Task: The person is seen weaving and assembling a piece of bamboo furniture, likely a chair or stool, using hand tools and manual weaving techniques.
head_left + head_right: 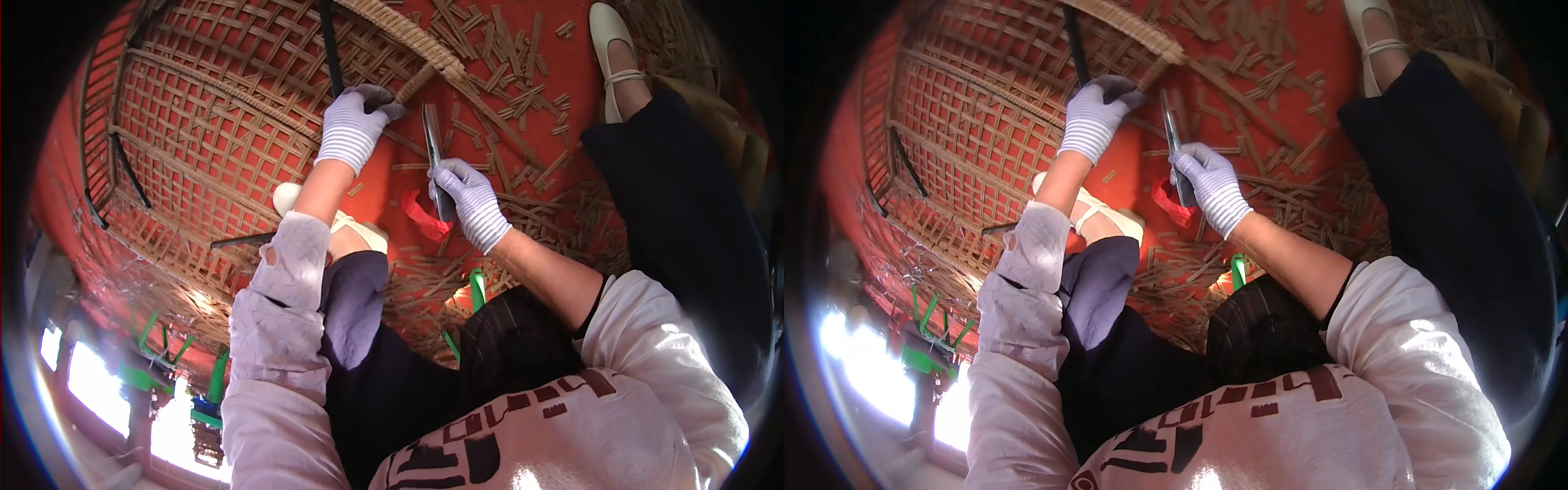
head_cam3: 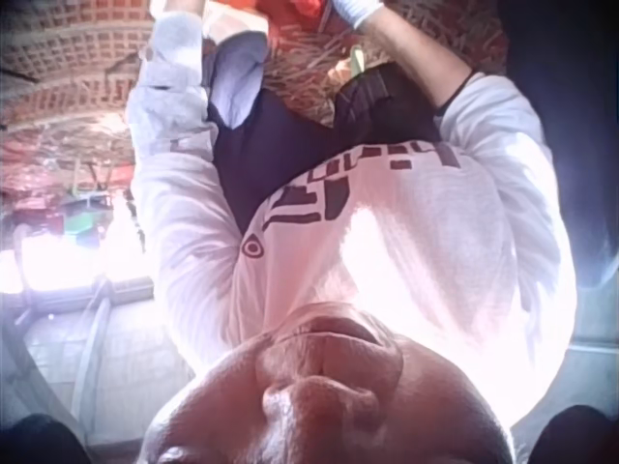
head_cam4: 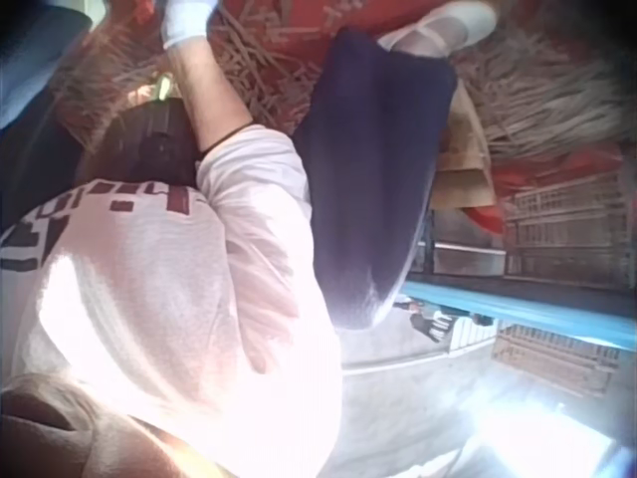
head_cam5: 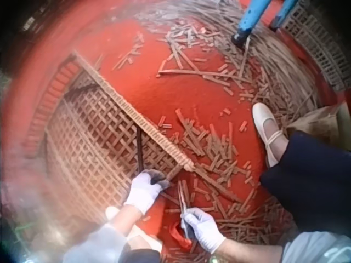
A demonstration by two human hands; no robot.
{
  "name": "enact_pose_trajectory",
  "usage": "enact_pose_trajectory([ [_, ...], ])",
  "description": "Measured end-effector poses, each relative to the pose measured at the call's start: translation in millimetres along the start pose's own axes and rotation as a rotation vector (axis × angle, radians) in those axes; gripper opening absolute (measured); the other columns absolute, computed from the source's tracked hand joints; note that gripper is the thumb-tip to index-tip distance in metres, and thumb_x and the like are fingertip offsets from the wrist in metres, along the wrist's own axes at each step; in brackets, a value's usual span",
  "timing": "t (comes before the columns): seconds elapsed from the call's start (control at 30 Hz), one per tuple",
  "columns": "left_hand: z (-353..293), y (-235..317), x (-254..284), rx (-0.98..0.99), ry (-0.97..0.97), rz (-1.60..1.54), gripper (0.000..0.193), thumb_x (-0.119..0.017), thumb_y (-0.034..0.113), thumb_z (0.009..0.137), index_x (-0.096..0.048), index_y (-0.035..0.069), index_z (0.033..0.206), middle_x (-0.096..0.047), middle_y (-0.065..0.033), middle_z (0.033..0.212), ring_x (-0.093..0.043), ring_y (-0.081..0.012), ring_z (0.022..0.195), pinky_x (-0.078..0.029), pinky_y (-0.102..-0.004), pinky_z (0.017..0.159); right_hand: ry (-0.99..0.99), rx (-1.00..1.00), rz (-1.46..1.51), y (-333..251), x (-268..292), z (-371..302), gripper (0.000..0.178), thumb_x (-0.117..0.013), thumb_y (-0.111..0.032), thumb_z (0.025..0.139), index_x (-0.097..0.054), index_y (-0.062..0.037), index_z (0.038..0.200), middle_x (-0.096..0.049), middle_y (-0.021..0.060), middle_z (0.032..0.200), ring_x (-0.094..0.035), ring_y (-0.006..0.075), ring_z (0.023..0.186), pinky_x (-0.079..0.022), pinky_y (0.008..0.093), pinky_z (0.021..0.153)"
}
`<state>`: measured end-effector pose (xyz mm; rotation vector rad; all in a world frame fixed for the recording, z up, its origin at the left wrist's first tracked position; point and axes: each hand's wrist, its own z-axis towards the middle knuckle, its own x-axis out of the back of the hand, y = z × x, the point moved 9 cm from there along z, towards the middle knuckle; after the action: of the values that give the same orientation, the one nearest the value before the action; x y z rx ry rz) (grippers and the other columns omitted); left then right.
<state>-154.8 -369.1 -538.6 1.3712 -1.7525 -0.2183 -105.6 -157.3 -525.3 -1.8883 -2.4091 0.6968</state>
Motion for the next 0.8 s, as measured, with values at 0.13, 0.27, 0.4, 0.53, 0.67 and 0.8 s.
enact_pose_trajectory([
  [0.13, 3.8, -10.8, -10.2, 0.145, -0.087, -0.117, 0.025, -0.080, 0.015, 0.073, -0.070, 0.004, 0.093, -0.071, -0.0080, 0.089, -0.064, -0.0172, 0.081, -0.051, -0.0312, 0.079, 0.022, 0.021, -0.041, 2.5, 10.9, 3.8, 0.018, -0.058, -0.022, 0.096, -0.061, -0.0044, 0.095, -0.059, 0.0012, 0.071, -0.052, 0.0081, 0.060, -0.042, 0.0230, 0.055],
  [0.27, 6.2, -7.1, -10.1, 0.117, -0.071, -0.007, 0.024, -0.080, 0.014, 0.073, -0.069, 0.004, 0.093, -0.070, -0.0085, 0.085, -0.063, -0.0165, 0.078, -0.051, -0.0303, 0.077, -0.001, 0.036, -0.093, 3.8, 12.0, 4.9, 0.019, -0.057, -0.023, 0.097, -0.061, -0.0043, 0.096, -0.059, 0.0012, 0.073, -0.052, 0.0080, 0.062, -0.042, 0.0227, 0.058],
  [0.4, 6.7, -7.8, -11.6, 0.083, -0.017, -0.054, 0.022, -0.079, 0.014, 0.074, -0.069, 0.004, 0.092, -0.070, -0.0083, 0.086, -0.063, -0.0165, 0.078, -0.051, -0.0305, 0.077, -0.026, 0.053, -0.095, 1.6, 10.7, 7.4, 0.019, -0.057, -0.023, 0.097, -0.061, -0.0043, 0.096, -0.059, 0.0012, 0.073, -0.052, 0.0079, 0.063, -0.042, 0.0226, 0.058],
  [0.53, 13.5, -6.9, -15.5, 0.025, -0.019, 0.021, 0.021, -0.079, 0.011, 0.072, -0.068, 0.005, 0.089, -0.068, -0.0073, 0.080, -0.062, -0.0176, 0.074, -0.051, -0.0317, 0.073, 0.015, 0.081, -0.118, -4.8, 19.2, 10.1, 0.019, -0.057, -0.023, 0.097, -0.060, -0.0048, 0.094, -0.058, 0.0002, 0.070, -0.050, 0.0070, 0.058, -0.041, 0.0222, 0.054],
  [0.67, 12.2, -14.7, -19.5, 0.145, -0.075, -0.089, 0.024, -0.081, 0.011, 0.069, -0.068, 0.004, 0.088, -0.065, -0.0061, 0.076, -0.060, -0.0171, 0.071, -0.051, -0.0325, 0.072, 0.060, 0.085, -0.157, -12.5, 21.5, 11.6, 0.019, -0.056, -0.023, 0.097, -0.059, -0.0050, 0.093, -0.057, -0.0005, 0.068, -0.048, 0.0063, 0.052, -0.038, 0.0220, 0.047],
  [0.8, 7.1, -13.2, -13.3, 0.193, -0.064, -0.074, 0.024, -0.080, 0.011, 0.071, -0.069, 0.004, 0.092, -0.068, -0.0072, 0.081, -0.063, -0.0164, 0.075, -0.051, -0.0314, 0.075, -0.043, 0.078, -0.205, -18.1, 8.5, 4.7, 0.018, -0.055, -0.023, 0.098, -0.058, -0.0051, 0.095, -0.058, 0.0000, 0.068, -0.048, 0.0064, 0.051, -0.038, 0.0218, 0.046],
])
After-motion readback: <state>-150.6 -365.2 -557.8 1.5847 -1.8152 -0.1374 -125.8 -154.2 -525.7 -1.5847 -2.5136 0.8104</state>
